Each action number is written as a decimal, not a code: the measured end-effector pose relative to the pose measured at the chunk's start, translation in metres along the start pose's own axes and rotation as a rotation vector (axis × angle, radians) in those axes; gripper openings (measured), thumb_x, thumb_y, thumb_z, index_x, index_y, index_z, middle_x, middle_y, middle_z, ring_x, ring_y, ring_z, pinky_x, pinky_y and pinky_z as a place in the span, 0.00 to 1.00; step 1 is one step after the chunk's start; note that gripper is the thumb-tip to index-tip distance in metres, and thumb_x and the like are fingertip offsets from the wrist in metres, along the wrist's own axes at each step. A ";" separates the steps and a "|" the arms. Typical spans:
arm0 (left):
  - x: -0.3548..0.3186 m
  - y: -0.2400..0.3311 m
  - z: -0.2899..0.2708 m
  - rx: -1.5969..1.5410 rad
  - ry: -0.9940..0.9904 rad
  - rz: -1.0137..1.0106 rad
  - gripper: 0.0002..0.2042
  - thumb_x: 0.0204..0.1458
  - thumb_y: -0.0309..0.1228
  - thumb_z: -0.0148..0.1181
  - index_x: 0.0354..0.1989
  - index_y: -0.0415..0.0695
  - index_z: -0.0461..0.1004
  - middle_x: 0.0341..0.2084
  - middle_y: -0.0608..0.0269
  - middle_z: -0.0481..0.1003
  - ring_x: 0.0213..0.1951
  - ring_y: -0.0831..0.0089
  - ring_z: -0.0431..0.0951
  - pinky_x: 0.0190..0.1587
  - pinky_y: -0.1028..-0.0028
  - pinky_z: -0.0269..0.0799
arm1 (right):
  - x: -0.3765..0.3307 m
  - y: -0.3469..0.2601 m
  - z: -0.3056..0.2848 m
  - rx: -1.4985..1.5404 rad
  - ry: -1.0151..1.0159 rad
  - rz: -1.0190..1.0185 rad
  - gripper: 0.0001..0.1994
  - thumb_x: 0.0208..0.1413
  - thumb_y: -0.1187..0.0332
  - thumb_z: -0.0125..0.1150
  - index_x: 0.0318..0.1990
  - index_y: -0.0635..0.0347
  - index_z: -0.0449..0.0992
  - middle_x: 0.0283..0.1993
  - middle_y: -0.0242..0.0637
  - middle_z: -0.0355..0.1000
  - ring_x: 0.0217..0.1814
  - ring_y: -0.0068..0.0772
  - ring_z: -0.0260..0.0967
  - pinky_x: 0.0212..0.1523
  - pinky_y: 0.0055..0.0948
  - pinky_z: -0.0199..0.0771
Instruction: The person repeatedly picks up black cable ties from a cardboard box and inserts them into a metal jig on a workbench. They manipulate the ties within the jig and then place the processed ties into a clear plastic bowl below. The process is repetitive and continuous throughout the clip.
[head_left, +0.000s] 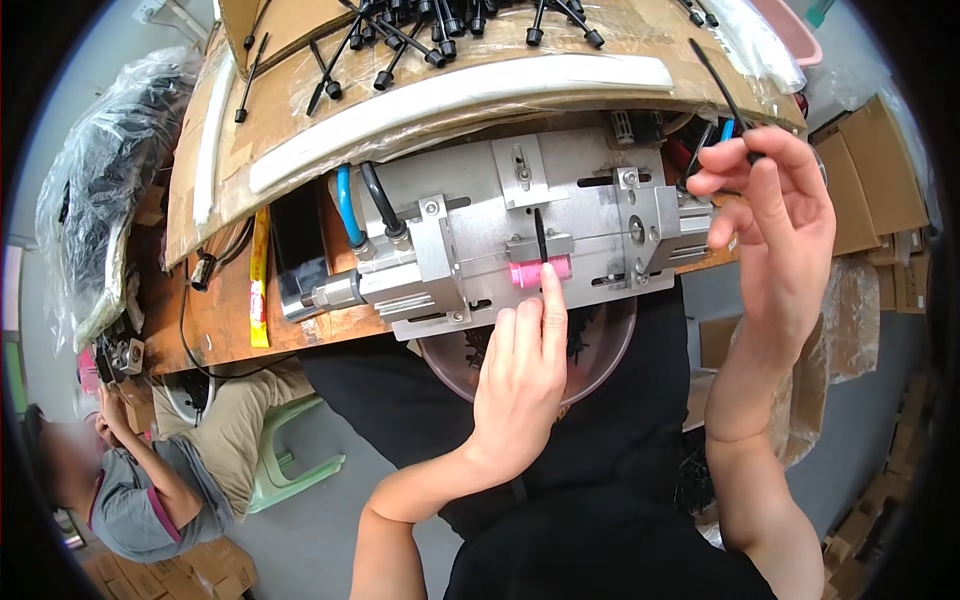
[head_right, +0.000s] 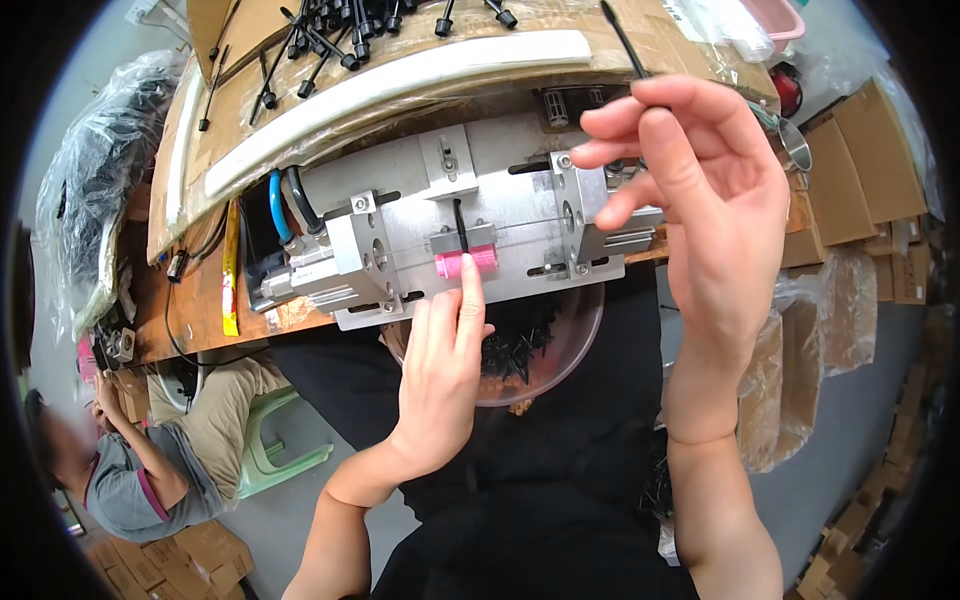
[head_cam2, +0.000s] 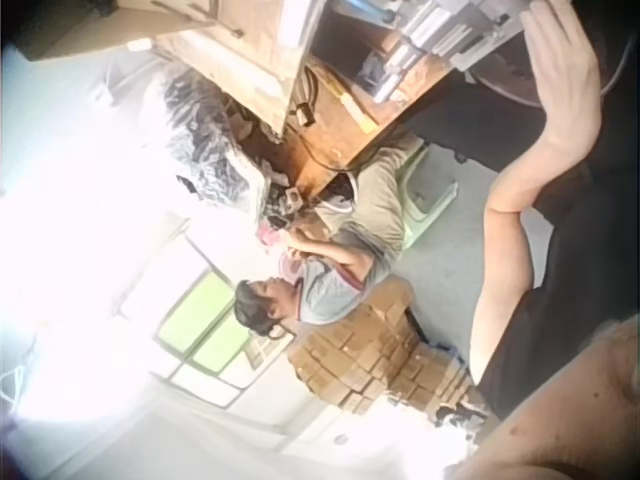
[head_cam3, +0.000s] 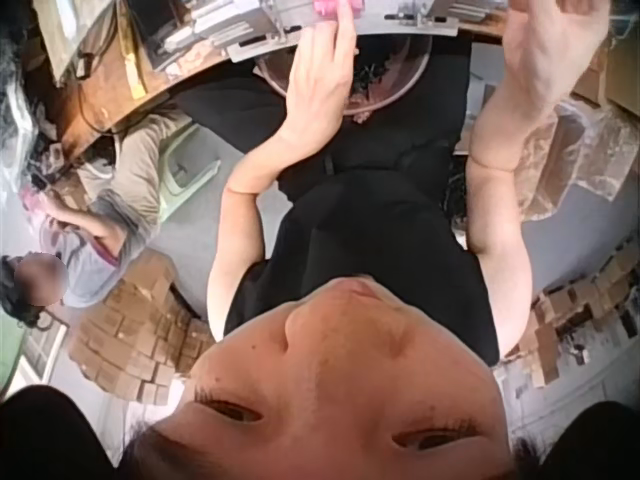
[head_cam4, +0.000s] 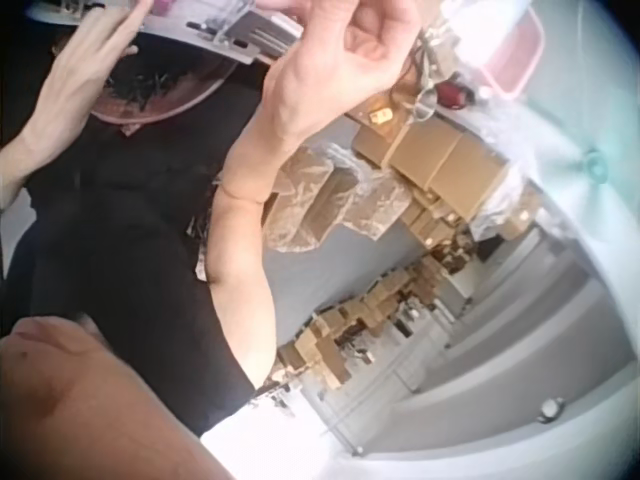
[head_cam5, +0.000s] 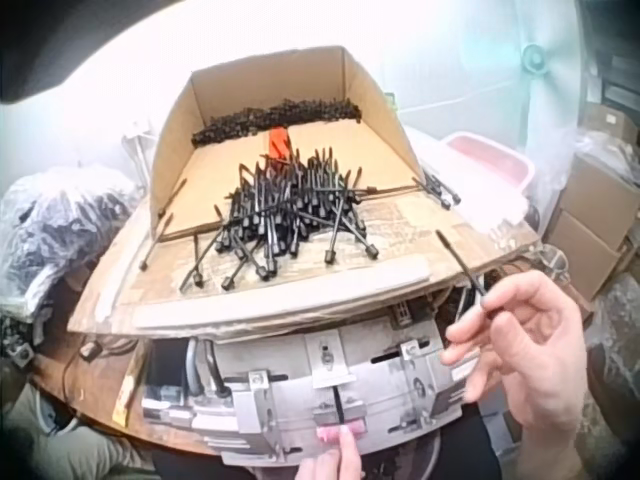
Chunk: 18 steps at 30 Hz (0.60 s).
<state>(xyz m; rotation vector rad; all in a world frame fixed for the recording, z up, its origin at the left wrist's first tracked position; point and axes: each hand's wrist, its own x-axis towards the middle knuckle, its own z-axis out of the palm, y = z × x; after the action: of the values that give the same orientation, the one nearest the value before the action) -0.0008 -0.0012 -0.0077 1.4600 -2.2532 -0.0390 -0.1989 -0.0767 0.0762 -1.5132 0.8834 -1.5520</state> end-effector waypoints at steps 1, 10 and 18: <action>0.001 0.000 0.001 0.008 0.002 0.002 0.36 0.39 0.15 0.55 0.63 0.26 0.56 0.35 0.56 0.67 0.36 0.66 0.68 0.44 0.72 0.69 | -0.004 -0.002 0.001 -0.029 0.022 -0.022 0.12 0.66 0.68 0.50 0.49 0.68 0.69 0.43 0.48 0.74 0.40 0.32 0.77 0.25 0.17 0.73; -0.002 0.000 -0.009 -0.109 -0.053 -0.076 0.36 0.43 0.17 0.56 0.65 0.28 0.54 0.42 0.52 0.67 0.41 0.61 0.68 0.46 0.69 0.69 | -0.082 0.030 0.036 -0.665 -0.110 -0.211 0.27 0.42 0.84 0.69 0.54 0.69 0.72 0.42 0.43 0.76 0.32 0.27 0.75 0.33 0.24 0.78; -0.018 0.000 -0.041 -0.214 0.059 -0.184 0.36 0.41 0.13 0.63 0.64 0.34 0.60 0.46 0.52 0.66 0.41 0.60 0.67 0.40 0.67 0.69 | -0.092 0.059 0.058 -0.728 -0.377 -0.154 0.32 0.44 0.80 0.67 0.61 0.70 0.65 0.28 0.40 0.72 0.26 0.34 0.71 0.27 0.33 0.72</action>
<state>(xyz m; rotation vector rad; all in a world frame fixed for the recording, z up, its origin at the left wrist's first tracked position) 0.0208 0.0235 0.0232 1.5250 -1.9931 -0.2816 -0.1385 -0.0193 -0.0154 -2.3376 1.1908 -1.0138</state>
